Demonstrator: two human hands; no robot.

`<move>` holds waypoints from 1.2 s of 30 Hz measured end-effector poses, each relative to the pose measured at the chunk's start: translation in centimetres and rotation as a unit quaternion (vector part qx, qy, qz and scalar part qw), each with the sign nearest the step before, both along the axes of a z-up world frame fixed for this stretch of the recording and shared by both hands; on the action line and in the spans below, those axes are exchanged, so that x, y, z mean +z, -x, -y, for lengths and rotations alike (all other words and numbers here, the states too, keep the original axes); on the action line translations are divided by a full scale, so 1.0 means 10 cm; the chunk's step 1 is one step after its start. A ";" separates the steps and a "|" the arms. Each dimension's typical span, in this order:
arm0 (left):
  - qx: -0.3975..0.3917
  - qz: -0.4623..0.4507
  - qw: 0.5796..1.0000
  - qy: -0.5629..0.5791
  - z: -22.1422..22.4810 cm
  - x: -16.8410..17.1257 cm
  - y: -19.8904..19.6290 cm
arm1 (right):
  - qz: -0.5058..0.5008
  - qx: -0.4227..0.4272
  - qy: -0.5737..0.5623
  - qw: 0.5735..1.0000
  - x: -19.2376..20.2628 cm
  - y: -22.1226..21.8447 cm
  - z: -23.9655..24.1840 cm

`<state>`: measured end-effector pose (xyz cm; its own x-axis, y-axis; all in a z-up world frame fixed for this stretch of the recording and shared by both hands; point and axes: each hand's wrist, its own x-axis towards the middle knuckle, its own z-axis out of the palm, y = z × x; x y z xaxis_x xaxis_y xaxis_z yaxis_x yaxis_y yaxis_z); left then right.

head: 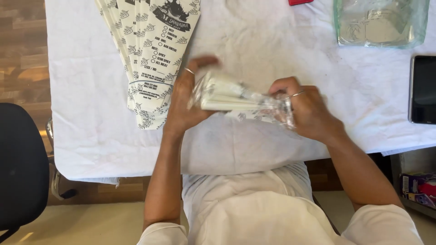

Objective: Organizing and stacking printed paper food wrappers on a table.

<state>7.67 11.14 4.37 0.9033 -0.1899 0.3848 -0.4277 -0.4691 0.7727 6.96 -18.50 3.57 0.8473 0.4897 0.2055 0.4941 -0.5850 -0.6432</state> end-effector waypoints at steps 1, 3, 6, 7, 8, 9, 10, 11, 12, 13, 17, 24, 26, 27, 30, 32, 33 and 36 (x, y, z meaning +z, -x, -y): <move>-0.030 -0.049 0.997 0.056 0.02 -0.06 0.02 | 0.043 0.033 -0.002 0.999 -0.08 -0.01 -0.04; -0.064 -0.099 0.987 0.111 0.02 -0.23 0.07 | 0.085 0.062 -0.002 0.994 -0.17 0.00 -0.06; -0.031 -0.106 0.980 0.166 -0.01 -0.47 0.14 | 0.021 0.081 -0.125 0.989 -0.11 0.04 0.06; -0.025 -0.106 0.979 0.170 -0.01 -0.51 0.18 | -0.012 0.054 -0.196 0.979 -0.06 0.07 0.15; -0.019 -0.105 0.979 0.175 -0.01 -0.54 0.22 | -0.044 0.025 -0.266 0.963 -0.01 0.10 0.23; -0.020 -0.105 0.979 0.176 0.00 -0.58 0.23 | -0.044 0.024 -0.265 0.963 -0.06 0.12 0.36; -0.018 -0.085 0.980 0.179 0.00 -0.63 0.23 | -0.037 -0.029 -0.295 0.954 -0.11 0.14 0.50; -0.016 -0.065 0.981 0.183 0.01 -0.67 0.24 | -0.032 -0.082 -0.324 0.942 -0.15 0.16 0.63; -0.017 -0.066 0.981 0.184 0.01 -0.68 0.25 | -0.032 -0.083 -0.322 0.942 -0.29 0.18 0.77; -0.014 -0.040 0.987 0.157 0.02 -0.68 0.26 | -0.033 -0.129 -0.373 0.918 -0.43 0.20 0.91; -0.020 -0.053 0.985 0.164 0.06 -0.65 0.28 | -0.131 -0.092 -0.548 0.821 -0.61 0.28 0.94; -0.099 -0.024 0.950 0.296 0.20 -0.32 0.32 | -0.044 -0.081 -0.469 0.878 -0.76 0.35 0.28; -0.057 0.003 0.958 0.282 0.11 -0.41 0.31 | -0.080 -0.046 -0.445 0.891 -0.77 0.30 0.28; -0.058 0.002 0.958 0.280 0.10 -0.50 0.33 | -0.081 -0.047 -0.447 0.890 -0.75 0.30 0.31; -0.029 0.015 0.959 0.281 0.09 -0.70 0.38 | -0.066 -0.014 -0.425 0.902 -0.66 0.30 0.36; -0.021 0.011 0.960 0.280 0.11 -0.78 0.40 | 0.006 -0.039 -0.363 0.931 -0.55 0.30 0.39; -0.021 0.009 0.960 0.281 0.12 -0.80 0.40 | 0.004 -0.040 -0.362 0.931 -0.58 0.31 0.42; -0.015 0.010 0.962 0.273 0.12 -0.64 0.39 | 0.026 -0.069 -0.443 0.893 -0.59 0.28 0.44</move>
<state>3.74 9.94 -2.06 0.8921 0.0199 0.4514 -0.4518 0.0172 0.8920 4.21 -22.89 -2.38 0.8656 0.0065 0.5006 0.4983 0.0851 -0.8628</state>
